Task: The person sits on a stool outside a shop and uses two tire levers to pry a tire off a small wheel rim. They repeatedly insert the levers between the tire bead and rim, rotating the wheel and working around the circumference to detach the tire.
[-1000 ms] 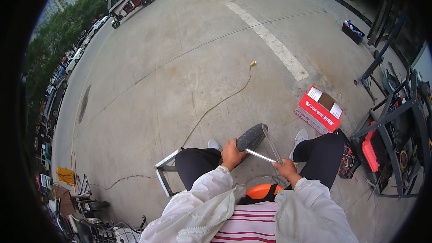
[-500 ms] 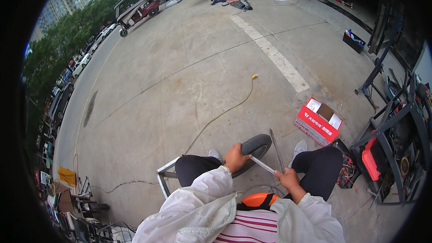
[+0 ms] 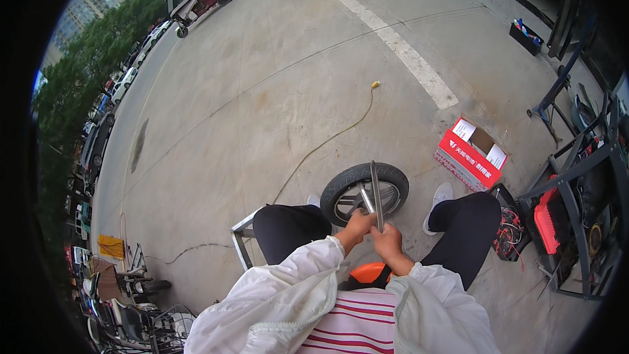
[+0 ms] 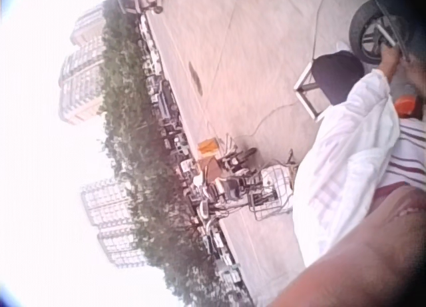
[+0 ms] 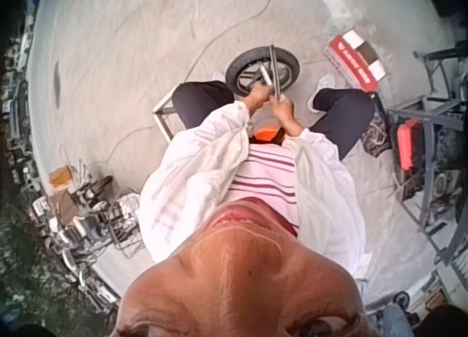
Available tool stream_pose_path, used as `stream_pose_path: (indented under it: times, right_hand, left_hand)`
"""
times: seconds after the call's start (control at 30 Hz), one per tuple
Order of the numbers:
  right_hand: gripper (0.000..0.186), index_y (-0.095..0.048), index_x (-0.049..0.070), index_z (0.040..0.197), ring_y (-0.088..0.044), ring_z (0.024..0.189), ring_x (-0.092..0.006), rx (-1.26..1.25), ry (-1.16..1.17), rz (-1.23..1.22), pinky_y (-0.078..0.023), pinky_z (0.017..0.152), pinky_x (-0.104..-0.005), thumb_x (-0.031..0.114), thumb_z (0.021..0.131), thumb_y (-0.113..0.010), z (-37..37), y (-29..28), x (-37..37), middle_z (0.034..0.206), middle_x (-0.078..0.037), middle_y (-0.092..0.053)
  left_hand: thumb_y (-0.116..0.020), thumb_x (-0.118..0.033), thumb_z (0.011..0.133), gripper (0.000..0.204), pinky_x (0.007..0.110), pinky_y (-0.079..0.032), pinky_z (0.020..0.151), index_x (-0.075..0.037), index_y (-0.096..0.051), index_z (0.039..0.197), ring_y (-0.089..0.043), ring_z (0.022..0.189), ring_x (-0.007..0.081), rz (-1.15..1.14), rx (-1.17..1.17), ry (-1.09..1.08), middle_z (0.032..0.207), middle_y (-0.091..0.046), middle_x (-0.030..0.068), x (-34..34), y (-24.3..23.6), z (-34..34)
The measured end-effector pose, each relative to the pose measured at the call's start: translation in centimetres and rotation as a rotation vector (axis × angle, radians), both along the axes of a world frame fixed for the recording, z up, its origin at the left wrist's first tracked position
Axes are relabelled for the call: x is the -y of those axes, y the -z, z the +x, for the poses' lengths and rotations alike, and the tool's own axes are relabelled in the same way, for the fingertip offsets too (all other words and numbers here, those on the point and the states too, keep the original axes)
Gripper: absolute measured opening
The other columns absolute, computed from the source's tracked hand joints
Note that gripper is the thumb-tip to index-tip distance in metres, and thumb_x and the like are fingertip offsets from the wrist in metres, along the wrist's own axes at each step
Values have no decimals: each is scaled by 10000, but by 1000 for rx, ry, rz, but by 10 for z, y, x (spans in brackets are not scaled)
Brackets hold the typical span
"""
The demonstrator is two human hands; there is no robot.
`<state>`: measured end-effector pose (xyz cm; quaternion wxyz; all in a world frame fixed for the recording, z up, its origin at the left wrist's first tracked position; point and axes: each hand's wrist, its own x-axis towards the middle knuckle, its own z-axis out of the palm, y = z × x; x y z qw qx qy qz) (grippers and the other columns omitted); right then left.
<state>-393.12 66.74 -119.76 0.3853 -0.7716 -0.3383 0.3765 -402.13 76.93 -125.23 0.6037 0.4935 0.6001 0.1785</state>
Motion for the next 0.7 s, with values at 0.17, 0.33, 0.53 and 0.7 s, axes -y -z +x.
stream_pose_path:
  times: [0.17,0.33,0.53,0.7]
  right_hand:
    - [226,-641,1,825,-537,598,-124,-167,85,156,-448,565,-348,221,866,-679,-15,-18,-5,640,-54,-604]
    - [271,-621,-9,838,-554,609,-120,-240,60,205,-452,562,-332,253,890,-665,-4,-9,12,639,-63,-607]
    - [278,-579,-26,842,-637,709,-418,67,-86,14,-493,643,-461,241,878,-647,44,-10,39,700,-230,-625]
    - [300,-544,-55,1061,-631,821,-455,226,-152,66,-502,719,-500,165,871,-619,55,-14,43,834,-285,-636]
  left_hand:
    - [-484,-70,969,140,340,-547,616,-7,-572,1057,-640,716,211,-529,503,-64,865,-635,92,-1,-25,-3]
    - [-434,-160,1018,87,366,-532,651,-126,-507,1051,-564,680,184,-650,476,-147,790,-556,16,-5,-33,-14]
    - [-405,-247,1029,153,269,-336,430,-127,-489,987,-400,519,105,-467,216,-199,691,-449,-5,-35,-48,-36]
    - [-401,-314,1026,243,295,-299,382,-98,-506,990,-360,442,118,-278,74,-126,590,-414,0,-32,-31,-52]
